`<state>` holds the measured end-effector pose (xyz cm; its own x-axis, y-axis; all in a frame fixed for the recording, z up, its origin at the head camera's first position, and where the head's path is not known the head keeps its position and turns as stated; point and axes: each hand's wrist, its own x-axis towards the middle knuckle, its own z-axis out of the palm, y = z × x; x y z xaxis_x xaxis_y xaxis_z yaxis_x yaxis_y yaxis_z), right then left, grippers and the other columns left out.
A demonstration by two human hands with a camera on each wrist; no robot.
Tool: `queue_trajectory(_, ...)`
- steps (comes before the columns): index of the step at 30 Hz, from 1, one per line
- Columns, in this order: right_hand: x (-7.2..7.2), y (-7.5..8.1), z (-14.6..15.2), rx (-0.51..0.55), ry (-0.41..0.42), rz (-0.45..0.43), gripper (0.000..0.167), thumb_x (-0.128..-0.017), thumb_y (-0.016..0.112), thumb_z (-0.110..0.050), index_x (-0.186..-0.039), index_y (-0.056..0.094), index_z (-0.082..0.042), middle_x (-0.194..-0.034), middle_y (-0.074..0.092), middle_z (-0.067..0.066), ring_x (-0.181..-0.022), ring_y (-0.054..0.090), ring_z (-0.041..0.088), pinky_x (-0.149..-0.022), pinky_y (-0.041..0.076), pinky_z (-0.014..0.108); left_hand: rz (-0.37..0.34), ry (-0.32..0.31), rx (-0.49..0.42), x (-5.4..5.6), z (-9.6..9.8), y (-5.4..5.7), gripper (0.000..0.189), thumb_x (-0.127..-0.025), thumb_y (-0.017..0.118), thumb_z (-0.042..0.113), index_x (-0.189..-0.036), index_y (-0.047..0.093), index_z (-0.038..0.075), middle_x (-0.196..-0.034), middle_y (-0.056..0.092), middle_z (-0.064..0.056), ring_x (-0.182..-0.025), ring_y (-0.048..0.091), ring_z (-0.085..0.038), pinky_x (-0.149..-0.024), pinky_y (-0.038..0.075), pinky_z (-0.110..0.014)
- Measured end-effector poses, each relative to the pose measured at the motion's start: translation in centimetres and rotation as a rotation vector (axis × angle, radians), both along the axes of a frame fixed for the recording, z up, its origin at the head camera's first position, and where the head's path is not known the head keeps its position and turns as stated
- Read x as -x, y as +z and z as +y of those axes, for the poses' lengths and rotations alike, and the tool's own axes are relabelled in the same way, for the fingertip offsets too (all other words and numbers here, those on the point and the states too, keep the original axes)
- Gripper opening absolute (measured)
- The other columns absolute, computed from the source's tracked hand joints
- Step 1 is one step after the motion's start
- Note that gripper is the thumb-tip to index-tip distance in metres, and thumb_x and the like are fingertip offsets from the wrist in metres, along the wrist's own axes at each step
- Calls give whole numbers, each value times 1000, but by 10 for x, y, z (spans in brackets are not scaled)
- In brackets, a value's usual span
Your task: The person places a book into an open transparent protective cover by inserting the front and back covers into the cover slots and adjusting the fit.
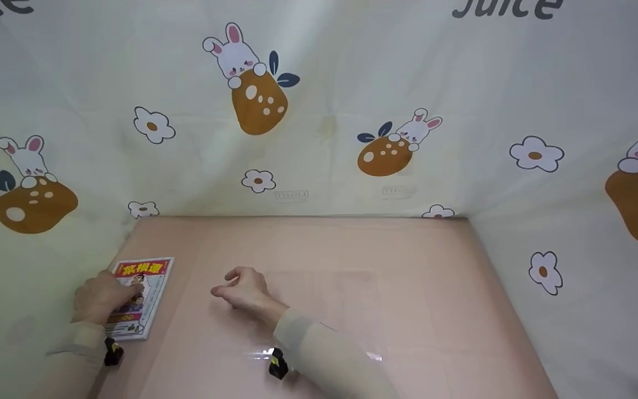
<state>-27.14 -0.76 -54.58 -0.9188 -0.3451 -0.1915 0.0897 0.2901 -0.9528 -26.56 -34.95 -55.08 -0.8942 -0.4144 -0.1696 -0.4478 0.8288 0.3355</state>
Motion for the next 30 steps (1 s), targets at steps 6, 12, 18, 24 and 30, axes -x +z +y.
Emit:
queue_trajectory(6, -2, 1, -5, 0, -8, -1, 49, -94, 88, -19, -133, 70, 4, -110, 82, 12, -95, 82, 31, -79, 70, 36, -25, -2, 20, 7, 1, 3, 73, -96, 83, 45, -125, 61, -18, -103, 69, -33, -98, 65, -48, -83, 57, -52)
queue_trajectory(12, -4, 0, -12, 15, -14, -19, 50, -93, 89, -19, -133, 70, 4, -107, 82, 9, -92, 81, 27, -82, 71, 39, -14, 15, -33, 8, 1, 3, 74, -94, 86, 44, -125, 66, -20, -109, 60, -37, -103, 57, -48, -82, 56, -50)
queue_trajectory(18, -5, 3, -19, 31, -2, -14, 50, -93, 89, -19, -134, 70, 4, -107, 81, 9, -96, 81, 33, -79, 71, 37, 12, 67, -154, 7, -6, 6, 85, -92, 91, 41, -136, 47, -18, -120, 56, -39, -108, 63, -50, -90, 65, -55)
queue_trajectory(24, -9, 5, -27, 19, 18, -13, 51, -94, 89, -21, -136, 70, 1, -109, 81, 8, -95, 81, 32, -80, 71, 38, 6, 51, -236, 2, -13, 11, 89, -93, 92, 41, -142, 38, -11, -122, 64, -37, -103, 75, -47, -86, 67, -55)
queue_trajectory(30, -12, 3, -30, 12, 6, -24, 51, -94, 89, -22, -135, 70, 1, -108, 82, 8, -91, 81, 28, -78, 70, 36, 18, 49, -361, -3, -18, 12, 87, -97, 87, 33, -151, 36, -11, -131, 61, -36, -117, 72, -49, -94, 67, -55)
